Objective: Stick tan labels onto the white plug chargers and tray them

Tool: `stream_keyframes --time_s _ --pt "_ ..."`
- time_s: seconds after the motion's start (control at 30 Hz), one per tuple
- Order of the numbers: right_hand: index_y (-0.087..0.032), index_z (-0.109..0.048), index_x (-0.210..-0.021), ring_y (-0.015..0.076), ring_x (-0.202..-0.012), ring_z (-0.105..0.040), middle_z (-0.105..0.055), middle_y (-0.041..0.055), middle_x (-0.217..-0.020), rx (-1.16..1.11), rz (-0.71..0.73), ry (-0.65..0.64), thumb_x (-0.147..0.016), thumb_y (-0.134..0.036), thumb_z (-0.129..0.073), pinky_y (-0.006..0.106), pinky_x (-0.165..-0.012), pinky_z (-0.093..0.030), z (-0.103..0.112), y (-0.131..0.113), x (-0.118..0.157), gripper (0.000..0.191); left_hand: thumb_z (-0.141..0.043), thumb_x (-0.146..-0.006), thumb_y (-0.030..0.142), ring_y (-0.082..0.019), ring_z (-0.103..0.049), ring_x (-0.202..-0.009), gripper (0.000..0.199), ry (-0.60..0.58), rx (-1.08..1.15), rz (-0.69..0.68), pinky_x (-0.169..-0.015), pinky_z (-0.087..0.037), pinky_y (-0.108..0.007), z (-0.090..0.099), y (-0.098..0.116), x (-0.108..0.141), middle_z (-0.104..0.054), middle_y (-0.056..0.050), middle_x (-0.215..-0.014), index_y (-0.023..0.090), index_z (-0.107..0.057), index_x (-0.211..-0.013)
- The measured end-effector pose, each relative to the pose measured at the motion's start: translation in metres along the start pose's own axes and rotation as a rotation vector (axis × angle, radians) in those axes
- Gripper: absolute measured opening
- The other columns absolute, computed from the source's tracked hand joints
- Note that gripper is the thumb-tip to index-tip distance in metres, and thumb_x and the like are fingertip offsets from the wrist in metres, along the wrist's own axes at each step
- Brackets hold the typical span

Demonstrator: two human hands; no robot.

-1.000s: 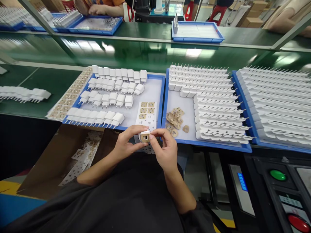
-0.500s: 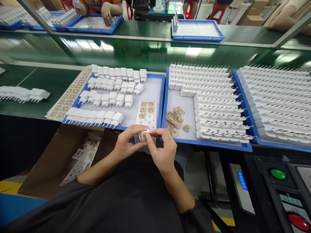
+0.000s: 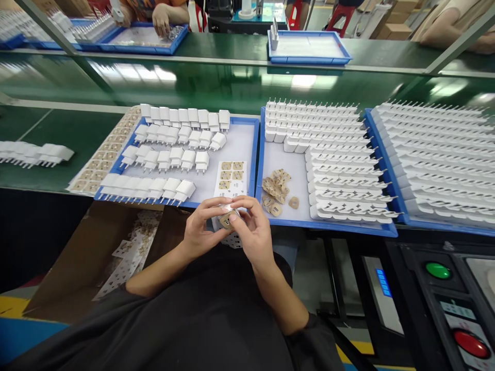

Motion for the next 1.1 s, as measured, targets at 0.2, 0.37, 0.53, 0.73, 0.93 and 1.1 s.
stream_keyframes --time_s 0.2,0.37,0.53,0.73,0.93,1.1 --pt "-0.029 -0.071 -0.095 0.0178 -0.109 -0.063 -0.064 0.0017 -0.11 -0.149 -0.033 0.059 -0.09 -0.019 -0.067 0.032 -0.097 -0.053 -0.008 0.004 0.002 0.011 -0.079 -0.084 0.012 -0.023 -0.068 -0.117 0.046 0.01 -0.036 -0.075 -0.097 -0.061 -0.041 -0.004 -0.003 0.001 -0.067 -0.012 -0.124 0.024 -0.059 -0.124" --pt "-0.029 -0.073 -0.091 0.0187 -0.108 -0.064 -0.066 0.0014 -0.109 -0.162 -0.049 0.08 -0.089 -0.019 -0.066 0.035 -0.099 -0.052 -0.003 0.007 0.001 0.013 -0.08 -0.084 0.012 -0.023 -0.068 -0.119 0.05 0.011 -0.035 -0.104 -0.099 -0.061 -0.043 -0.004 -0.004 0.001 -0.068 -0.011 -0.125 0.024 -0.058 -0.127" --pt "-0.029 -0.074 -0.101 0.0217 -0.114 -0.064 -0.068 0.0035 -0.114 -0.047 -0.007 -0.046 -0.089 -0.018 -0.065 0.038 -0.101 -0.052 0.006 0.003 -0.003 0.018 -0.081 -0.085 0.016 -0.022 -0.07 -0.117 0.048 0.006 -0.012 -0.063 -0.099 -0.061 -0.042 -0.002 -0.003 -0.002 -0.069 -0.01 -0.123 0.025 -0.059 -0.126" --pt "-0.029 -0.071 -0.092 0.0259 -0.112 -0.065 -0.072 0.0053 -0.112 0.479 0.424 -0.034 -0.089 -0.019 -0.069 0.048 -0.098 -0.053 0.01 -0.02 -0.002 0.01 -0.078 -0.087 0.02 -0.022 -0.072 -0.114 0.041 -0.017 0.018 0.066 -0.095 -0.062 -0.037 0.002 -0.004 -0.001 -0.072 -0.012 -0.12 0.023 -0.061 -0.124" --pt "-0.029 -0.07 -0.098 0.0227 -0.082 -0.071 -0.073 0.0018 -0.083 0.442 0.488 0.124 -0.092 -0.026 -0.068 0.043 -0.077 -0.06 0.056 -0.019 -0.01 0.007 -0.08 -0.086 0.027 -0.024 -0.072 -0.115 0.04 -0.044 -0.001 0.311 -0.086 -0.065 -0.032 0.014 -0.013 -0.003 -0.074 -0.012 -0.121 0.021 -0.063 -0.122" --pt "-0.021 -0.073 -0.11 0.0298 -0.105 -0.069 -0.073 0.0123 -0.112 1.02 0.316 0.408 -0.094 -0.037 -0.064 0.051 -0.096 -0.056 0.104 -0.003 -0.038 0.024 -0.077 -0.088 0.029 -0.022 -0.074 -0.109 0.039 -0.074 -0.096 0.346 -0.084 -0.067 -0.032 0.022 -0.02 -0.007 -0.076 -0.009 -0.119 0.022 -0.064 -0.124"
Point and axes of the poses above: each hand's wrist, its own x-axis away from the middle knuckle, its own z-axis out of the back of the hand, y = z × x, the point moved 3 cm from there along -x, towards the middle knuckle
